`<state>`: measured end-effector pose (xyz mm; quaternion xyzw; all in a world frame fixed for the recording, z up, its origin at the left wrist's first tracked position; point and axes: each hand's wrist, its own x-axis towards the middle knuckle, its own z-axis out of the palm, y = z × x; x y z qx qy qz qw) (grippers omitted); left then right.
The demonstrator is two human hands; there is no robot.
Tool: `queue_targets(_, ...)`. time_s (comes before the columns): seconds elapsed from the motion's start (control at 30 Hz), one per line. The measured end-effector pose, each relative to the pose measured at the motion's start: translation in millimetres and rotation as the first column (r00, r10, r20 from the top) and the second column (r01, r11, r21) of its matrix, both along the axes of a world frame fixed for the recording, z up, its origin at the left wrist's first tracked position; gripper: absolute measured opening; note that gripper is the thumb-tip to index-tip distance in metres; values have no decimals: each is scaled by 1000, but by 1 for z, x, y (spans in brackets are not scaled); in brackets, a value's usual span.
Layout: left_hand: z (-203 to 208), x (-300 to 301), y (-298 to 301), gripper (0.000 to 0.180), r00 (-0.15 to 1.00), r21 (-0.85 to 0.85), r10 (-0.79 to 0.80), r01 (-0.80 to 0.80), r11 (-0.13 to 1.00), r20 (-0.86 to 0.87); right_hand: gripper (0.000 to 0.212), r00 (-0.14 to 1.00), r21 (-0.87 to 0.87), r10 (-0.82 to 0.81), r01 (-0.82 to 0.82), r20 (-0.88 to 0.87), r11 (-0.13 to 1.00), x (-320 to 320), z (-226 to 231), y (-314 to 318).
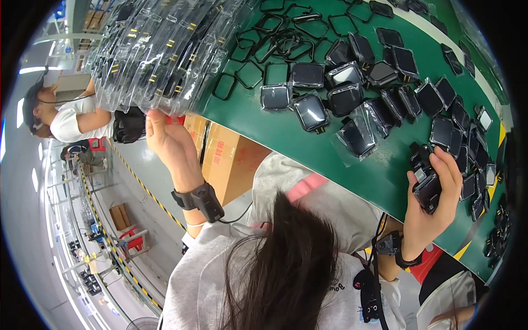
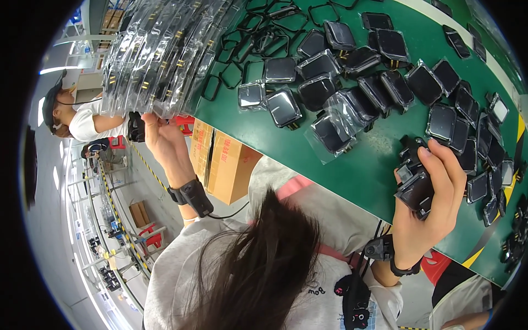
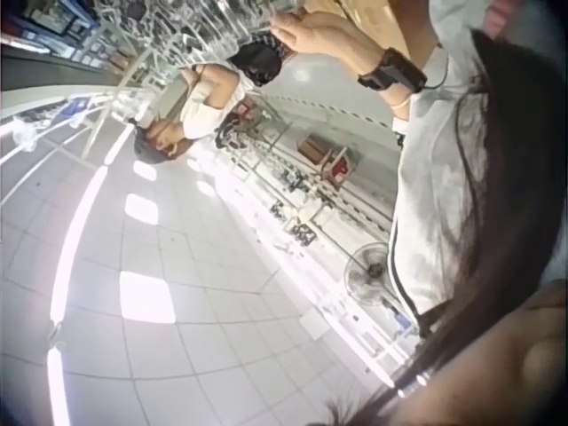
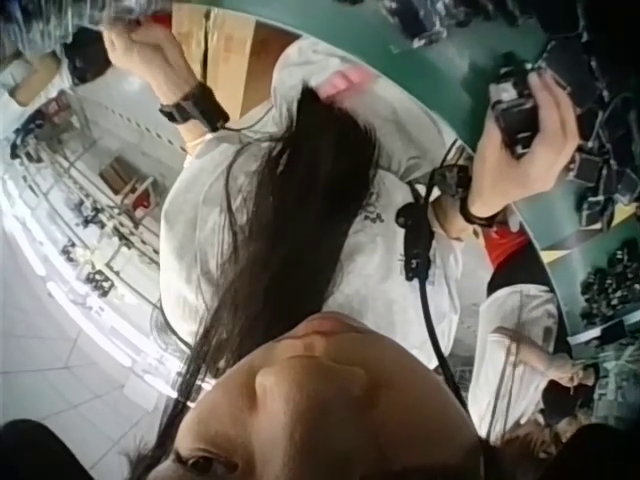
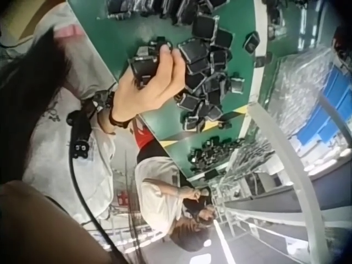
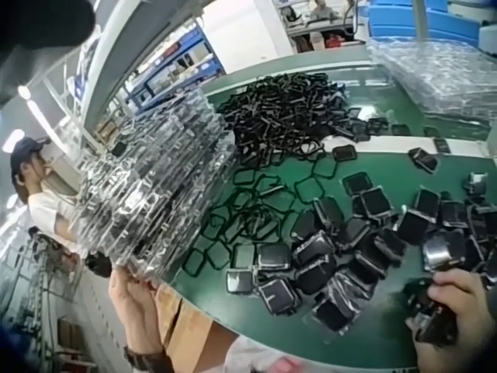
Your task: The person picks up a smartwatch, swipes the screen to check the display, and fits a plastic frame over the watch body by hand. After pressing the frame into place, they set the watch aside and repeat the process with another unit.
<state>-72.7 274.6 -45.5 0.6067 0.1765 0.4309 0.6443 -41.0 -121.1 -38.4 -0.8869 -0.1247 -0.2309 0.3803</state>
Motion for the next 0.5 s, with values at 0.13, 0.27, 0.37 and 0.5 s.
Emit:
queue_targets(0.13,1,3,-7,52,998,243,-51,39,969,44,48,1000,21,-6,6,-4,1000,0,-1,1)
queue_targets(0.27,5,4,-7,67,996,444,-19,55,894,-84,47,1000,16,-19,20,-14,1000,-1,0,-2)
queue_targets(0.37,7,5,-4,78,986,451,36,43,892,-165,46,1000,18,-22,22,-11,1000,0,-1,-2)
queue_targets(0.5,4,13,-7,83,997,319,77,-78,945,14,45,1000,14,-25,25,-15,1000,0,2,0)
